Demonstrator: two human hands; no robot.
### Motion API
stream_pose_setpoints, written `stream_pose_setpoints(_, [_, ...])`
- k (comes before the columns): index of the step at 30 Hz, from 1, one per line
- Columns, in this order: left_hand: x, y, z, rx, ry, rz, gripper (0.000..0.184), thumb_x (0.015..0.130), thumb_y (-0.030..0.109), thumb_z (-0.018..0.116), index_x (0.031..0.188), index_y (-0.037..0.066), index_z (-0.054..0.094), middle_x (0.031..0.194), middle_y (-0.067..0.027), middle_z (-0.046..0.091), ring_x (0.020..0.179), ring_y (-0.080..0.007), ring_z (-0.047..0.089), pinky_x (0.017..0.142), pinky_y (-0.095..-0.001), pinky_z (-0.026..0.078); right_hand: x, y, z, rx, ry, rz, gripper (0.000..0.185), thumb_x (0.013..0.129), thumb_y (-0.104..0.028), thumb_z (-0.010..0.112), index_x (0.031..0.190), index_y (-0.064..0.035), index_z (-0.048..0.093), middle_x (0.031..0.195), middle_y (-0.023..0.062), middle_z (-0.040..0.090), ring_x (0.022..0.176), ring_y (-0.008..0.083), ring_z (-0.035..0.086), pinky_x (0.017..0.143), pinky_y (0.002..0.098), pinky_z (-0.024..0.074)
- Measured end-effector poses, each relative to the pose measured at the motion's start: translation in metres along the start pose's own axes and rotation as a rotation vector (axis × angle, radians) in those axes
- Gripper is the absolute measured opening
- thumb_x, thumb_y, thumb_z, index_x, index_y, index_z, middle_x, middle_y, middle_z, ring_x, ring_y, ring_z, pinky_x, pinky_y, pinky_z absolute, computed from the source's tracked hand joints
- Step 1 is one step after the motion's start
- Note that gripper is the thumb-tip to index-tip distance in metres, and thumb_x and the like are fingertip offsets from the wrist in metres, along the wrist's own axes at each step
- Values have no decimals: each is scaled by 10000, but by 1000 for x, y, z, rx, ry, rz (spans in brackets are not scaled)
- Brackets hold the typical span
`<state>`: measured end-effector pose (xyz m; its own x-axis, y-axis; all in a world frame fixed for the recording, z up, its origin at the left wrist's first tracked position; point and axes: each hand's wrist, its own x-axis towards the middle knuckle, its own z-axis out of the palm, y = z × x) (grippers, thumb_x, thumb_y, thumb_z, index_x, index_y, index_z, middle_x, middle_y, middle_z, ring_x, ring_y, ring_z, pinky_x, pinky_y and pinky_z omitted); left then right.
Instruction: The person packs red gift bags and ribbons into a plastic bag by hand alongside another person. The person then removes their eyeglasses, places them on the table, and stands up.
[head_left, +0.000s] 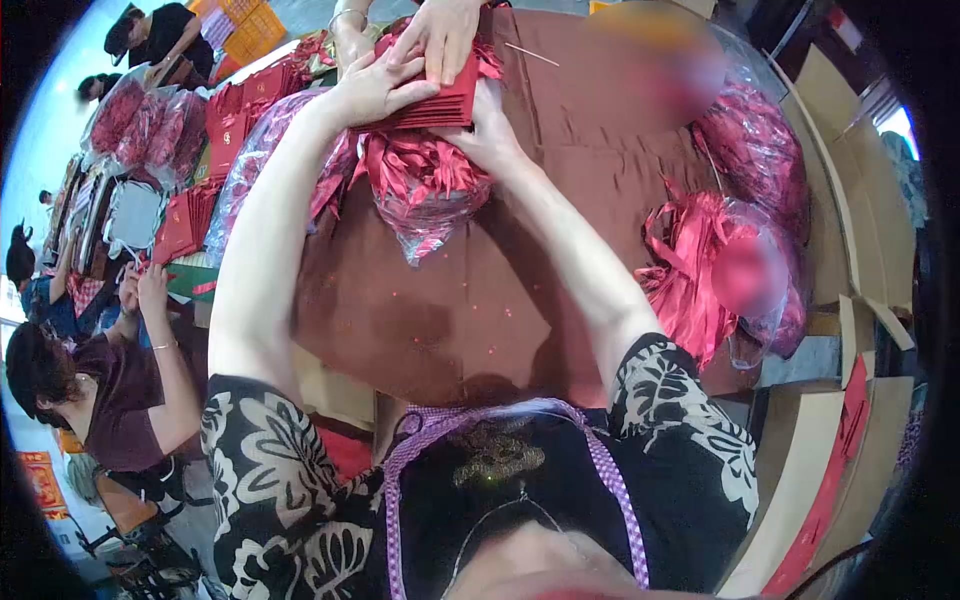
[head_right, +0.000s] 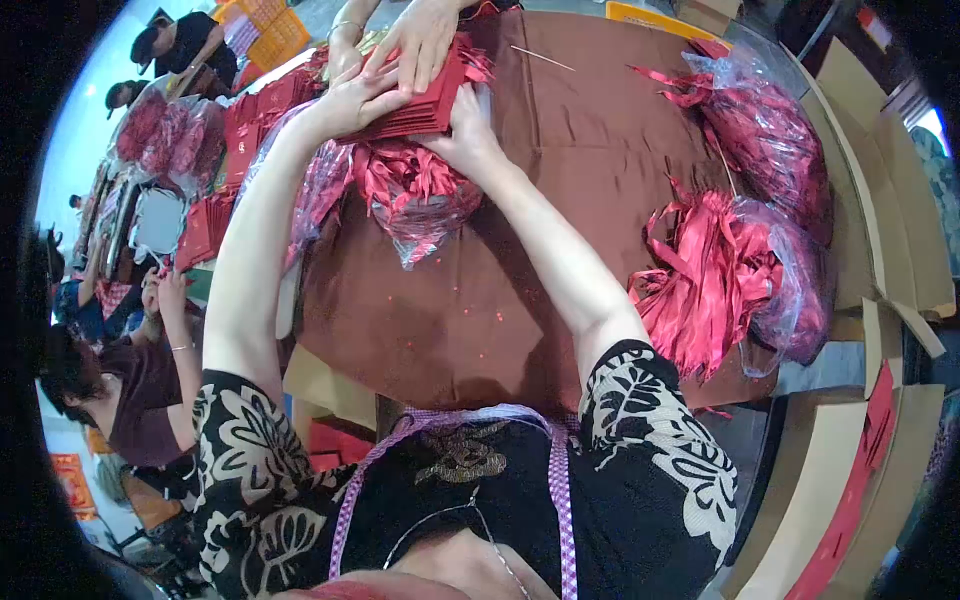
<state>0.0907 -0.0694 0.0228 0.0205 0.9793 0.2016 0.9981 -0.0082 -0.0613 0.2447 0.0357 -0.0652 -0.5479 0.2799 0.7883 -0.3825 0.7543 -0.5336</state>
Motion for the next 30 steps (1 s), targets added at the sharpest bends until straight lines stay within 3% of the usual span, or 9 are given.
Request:
stream_pose_setpoints(7, [1, 7, 2, -24, -173, -151, 528, 839, 556, 366, 1203, 198, 500, 1283, -102, 428, 1215, -276, 345, 1023, -429, 195, -43, 4, -17, 59, 9, 384, 501, 748, -164, 631, 1190, 0, 460, 1339, 200, 321, 1239, 243, 327, 986, 306, 296])
stream_pose_setpoints(11, [0, 9, 4, -62, -101, -65, 520, 829, 554, 395, 1187, 195, 512, 1240, -123, 460, 1145, -347, 413, 1001, -433, 252, -46, 16, -34, 45, 163, 392, 416, 758, -144, 595, 1113, 49, 497, 1132, 172, 516, 972, 211, 526, 845, 297, 405])
stream_pose_setpoints(12, [2, 13, 5, -184, -79, -62, 416, 851, 422, 459, 1134, 127, 538, 1212, -146, 461, 1109, -345, 438, 960, -405, 319, -42, 18, -33, 255, 144, 604, 386, 767, -145, 591, 1090, 52, 514, 1068, 148, 550, 925, 185, 535, 811, 286, 413])
stream_pose_setpoints(14, [8, 15, 5, -136, -123, -57, 424, 848, 416, 470, 1147, 122, 530, 1260, -143, 417, 1105, -341, 447, 957, -396, 327, -36, 21, -35, 407, 56, 930, 323, 776, -179, 601, 1007, 44, 570, 865, 84, 617, 779, 126, 558, 694, 261, 442])
stream_pose_setpoints(17, [7, 14, 5, -57, -143, -86, 471, 846, 439, 466, 1209, 140, 492, 1385, -130, 247, 1132, -343, 431, 976, -382, 317, -38, 30, -31, 405, -7, 955, 308, 765, -215, 620, 945, 33, 600, 782, 84, 618, 677, 118, 559, 602, 255, 444])
stream_pose_setpoints(19, [5, 13, 3, -77, -123, -65, 571, 805, 584, 412, 1225, 203, 481, 1235, -186, 446, 1104, -355, 455, 956, -403, 335, -34, 30, -32, 306, -47, 958, 273, 755, -219, 624, 874, 26, 614, 709, 73, 608, 597, 123, 548, 536, 266, 439])
stream_pose_setpoints(21, [3, 14, 0, -91, -137, -84, 570, 810, 582, 406, 1227, 201, 480, 1232, -188, 448, 1108, -356, 452, 960, -404, 332, -30, 28, -39, 158, -76, 994, 213, 761, -196, 612, 810, 12, 608, 665, 58, 588, 567, 129, 538, 505, 277, 436])
stream_pose_setpoints(27, [7, 16, -1, -134, -241, -156, 494, 843, 489, 441, 1226, 181, 476, 1309, -153, 377, 1178, -352, 383, 995, -383, 297, -35, 42, -51, 487, 126, 1093, 188, 789, -174, 566, 867, -4, 586, 740, 60, 588, 602, 137, 551, 519, 270, 458])
stream_pose_setpoints(30, [8, 18, -2, -93, -206, -156, 513, 837, 501, 450, 1242, 188, 465, 1335, -150, 350, 1249, -334, 292, 1037, -371, 223, -37, 76, -51, 560, 308, 1083, 182, 846, -261, 521, 757, -105, 552, 632, -44, 465, 541, 95, 453, 567, 247, 429])
